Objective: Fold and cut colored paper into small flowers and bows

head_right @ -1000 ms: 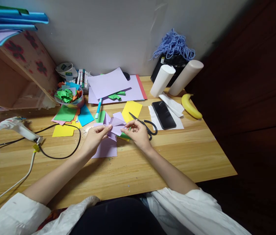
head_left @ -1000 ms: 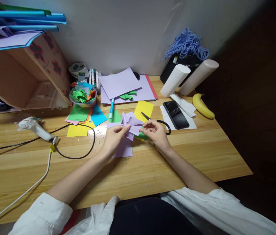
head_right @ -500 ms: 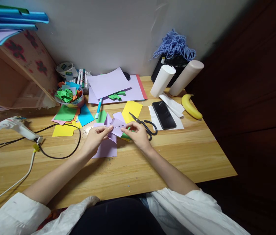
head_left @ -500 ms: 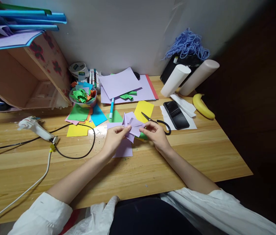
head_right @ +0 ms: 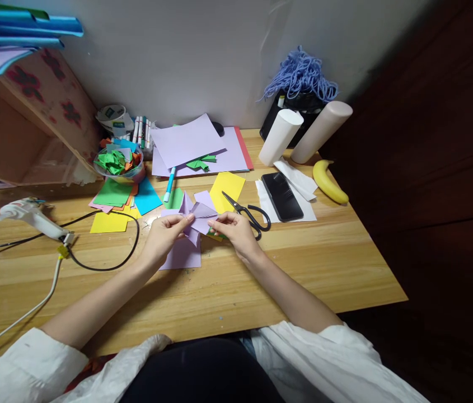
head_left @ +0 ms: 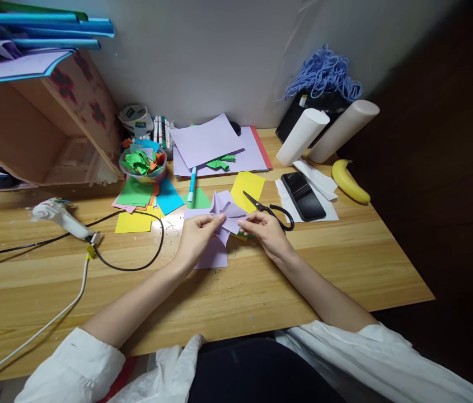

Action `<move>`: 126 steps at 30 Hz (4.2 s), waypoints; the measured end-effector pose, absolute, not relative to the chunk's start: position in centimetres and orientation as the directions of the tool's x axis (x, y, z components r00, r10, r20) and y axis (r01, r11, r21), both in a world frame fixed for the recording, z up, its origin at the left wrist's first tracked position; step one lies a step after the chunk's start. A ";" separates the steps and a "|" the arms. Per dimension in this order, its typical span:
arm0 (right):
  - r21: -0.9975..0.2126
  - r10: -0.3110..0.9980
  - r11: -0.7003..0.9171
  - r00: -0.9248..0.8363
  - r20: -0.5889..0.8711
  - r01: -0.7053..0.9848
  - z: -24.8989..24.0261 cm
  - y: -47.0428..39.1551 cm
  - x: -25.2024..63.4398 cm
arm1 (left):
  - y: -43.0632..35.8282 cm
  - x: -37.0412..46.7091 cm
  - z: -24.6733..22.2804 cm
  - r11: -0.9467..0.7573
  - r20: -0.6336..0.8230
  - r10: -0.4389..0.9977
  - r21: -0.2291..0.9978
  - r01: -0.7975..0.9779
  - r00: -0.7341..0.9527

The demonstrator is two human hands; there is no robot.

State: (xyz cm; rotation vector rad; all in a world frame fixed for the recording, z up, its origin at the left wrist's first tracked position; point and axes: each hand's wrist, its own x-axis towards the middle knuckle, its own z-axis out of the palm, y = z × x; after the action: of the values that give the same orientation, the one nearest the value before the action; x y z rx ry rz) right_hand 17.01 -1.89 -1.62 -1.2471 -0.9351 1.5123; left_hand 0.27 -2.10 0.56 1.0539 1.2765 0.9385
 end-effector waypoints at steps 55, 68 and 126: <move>-0.933 0.974 -0.189 -0.066 -0.218 0.306 0.6 -0.2 22.3 | 2.0 2.0 6.9 0.046 -0.048 0.988 0.999 -0.019 -0.146; -0.894 0.798 -0.381 -0.571 -0.190 -0.234 0.1 -3.2 18.3 | 2.3 3.8 5.0 -0.048 0.081 0.980 0.982 0.181 -0.180; -0.966 0.945 -0.250 -0.202 -0.257 0.059 -1.4 -3.7 17.0 | 2.1 3.6 4.2 0.169 -0.165 0.984 0.985 0.044 -0.068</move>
State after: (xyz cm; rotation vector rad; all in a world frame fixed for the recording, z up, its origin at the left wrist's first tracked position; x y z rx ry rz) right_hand 17.02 -3.72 -1.37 -1.3174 -1.2562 1.5445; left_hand 3.57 2.08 4.20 1.0883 1.3672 1.1058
